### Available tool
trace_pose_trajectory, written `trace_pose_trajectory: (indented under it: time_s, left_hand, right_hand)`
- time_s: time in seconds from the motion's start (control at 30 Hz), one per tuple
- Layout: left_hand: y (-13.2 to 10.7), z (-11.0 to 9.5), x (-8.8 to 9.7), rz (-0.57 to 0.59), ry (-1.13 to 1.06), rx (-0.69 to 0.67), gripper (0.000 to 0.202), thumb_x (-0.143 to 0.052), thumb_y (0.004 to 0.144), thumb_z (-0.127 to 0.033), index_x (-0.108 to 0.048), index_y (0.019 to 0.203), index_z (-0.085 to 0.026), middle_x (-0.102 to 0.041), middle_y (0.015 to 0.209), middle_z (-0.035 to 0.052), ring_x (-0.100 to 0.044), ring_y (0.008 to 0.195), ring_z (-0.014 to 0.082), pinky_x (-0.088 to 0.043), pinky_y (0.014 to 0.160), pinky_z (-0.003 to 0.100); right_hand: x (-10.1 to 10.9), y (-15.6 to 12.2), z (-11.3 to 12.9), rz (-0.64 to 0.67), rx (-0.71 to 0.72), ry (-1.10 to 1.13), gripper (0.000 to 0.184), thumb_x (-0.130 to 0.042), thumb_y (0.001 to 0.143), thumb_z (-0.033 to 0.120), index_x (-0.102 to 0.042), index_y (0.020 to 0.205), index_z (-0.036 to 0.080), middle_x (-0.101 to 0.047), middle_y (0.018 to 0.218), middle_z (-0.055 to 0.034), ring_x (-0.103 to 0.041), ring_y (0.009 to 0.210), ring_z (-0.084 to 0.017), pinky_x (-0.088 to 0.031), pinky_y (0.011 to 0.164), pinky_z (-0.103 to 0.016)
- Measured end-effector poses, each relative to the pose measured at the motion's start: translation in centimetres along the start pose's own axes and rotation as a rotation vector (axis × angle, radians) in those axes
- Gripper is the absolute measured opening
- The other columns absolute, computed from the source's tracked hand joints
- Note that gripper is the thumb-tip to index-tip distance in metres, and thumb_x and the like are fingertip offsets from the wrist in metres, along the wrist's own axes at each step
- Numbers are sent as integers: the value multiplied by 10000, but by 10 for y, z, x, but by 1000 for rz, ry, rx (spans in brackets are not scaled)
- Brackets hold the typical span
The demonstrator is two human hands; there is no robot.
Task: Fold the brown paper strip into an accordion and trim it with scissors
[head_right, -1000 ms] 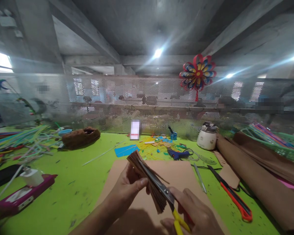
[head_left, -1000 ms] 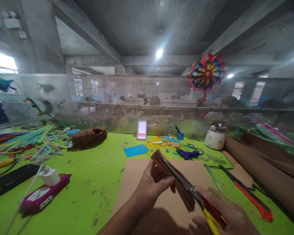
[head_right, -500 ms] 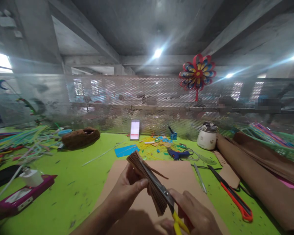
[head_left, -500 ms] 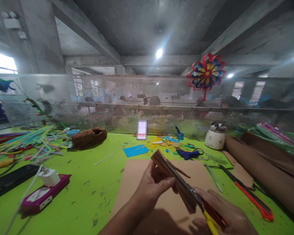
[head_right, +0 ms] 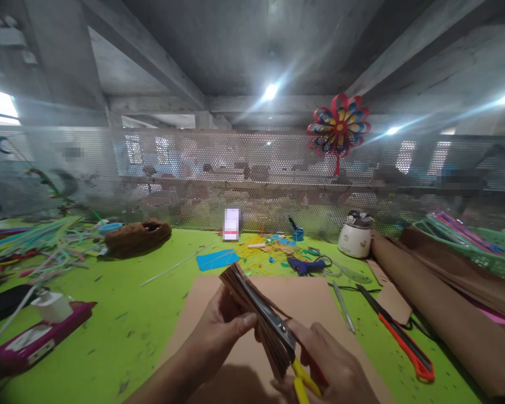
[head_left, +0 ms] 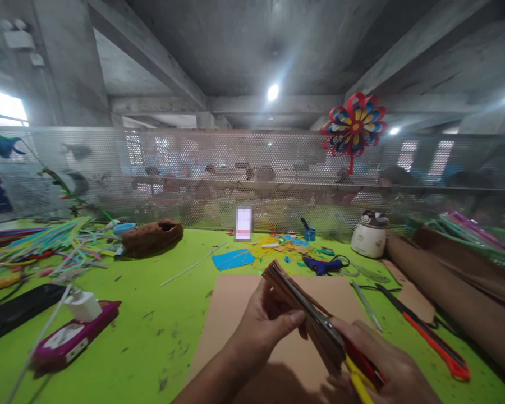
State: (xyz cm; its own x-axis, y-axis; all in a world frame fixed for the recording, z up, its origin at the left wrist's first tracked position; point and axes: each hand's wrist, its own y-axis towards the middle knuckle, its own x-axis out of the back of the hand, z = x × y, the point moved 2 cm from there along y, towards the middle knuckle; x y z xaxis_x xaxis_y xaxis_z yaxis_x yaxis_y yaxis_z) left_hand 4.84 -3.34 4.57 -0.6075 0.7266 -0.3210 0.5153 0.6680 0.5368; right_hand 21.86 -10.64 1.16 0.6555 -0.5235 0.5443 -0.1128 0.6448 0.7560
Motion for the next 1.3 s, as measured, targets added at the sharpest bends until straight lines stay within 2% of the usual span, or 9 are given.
trace_pose_trajectory:
  time_s: [0.23,0.47,0.7,0.87,1.13,1.3]
  left_hand:
    - [0,-1,0,4,-8,-3,291,-642,766,-145,-423,958,-139,-579,746,29,-570,620,107,-474,572,236]
    - [1,0,1,-4,-8,-3,281,-643,763,-153,-435,951,-132,-585,747,42,-574,625,116,-475,567,239]
    - [-1,-1,1,-5,21,9,280,-637,770,-154,-427,956,-141,-578,762,33,-563,618,107,-474,563,236]
    - [-2,-1,0,-14,19,-3,264,-635,773,-154,-435,944,-139,-578,763,34,-569,629,110,-474,569,238]
    - [-1,2,1,1,-9,-19,289,-656,756,-160,-435,942,-138,-580,764,38,-571,621,110,-473,560,233]
    - [-1,-1,0,2,-20,-25,284,-657,756,-162,-438,937,-145,-581,756,37,-571,618,113,-474,562,237]
  right_hand:
    - [-2,-1,0,-23,16,9,357,-466,862,408,-559,1142,207,-602,728,-53,-603,612,-156,-503,543,-212]
    - [2,-2,1,10,-22,25,351,-505,840,404,-571,1130,217,-605,745,-54,-596,604,-157,-499,538,-219]
    - [0,-3,-4,135,-131,45,411,-523,806,291,-498,1212,236,-540,721,-14,-537,551,-122,-454,493,-193]
    - [-2,-2,-3,124,-156,39,403,-488,790,228,-508,1193,230,-547,728,-18,-542,574,-126,-456,510,-193]
    - [-2,2,0,150,-144,58,433,-523,775,271,-515,1205,220,-550,738,-31,-550,594,-140,-456,505,-195]
    - [-2,2,2,91,-113,70,423,-518,791,315,-520,1200,209,-529,668,-14,-552,570,-144,-468,523,-206]
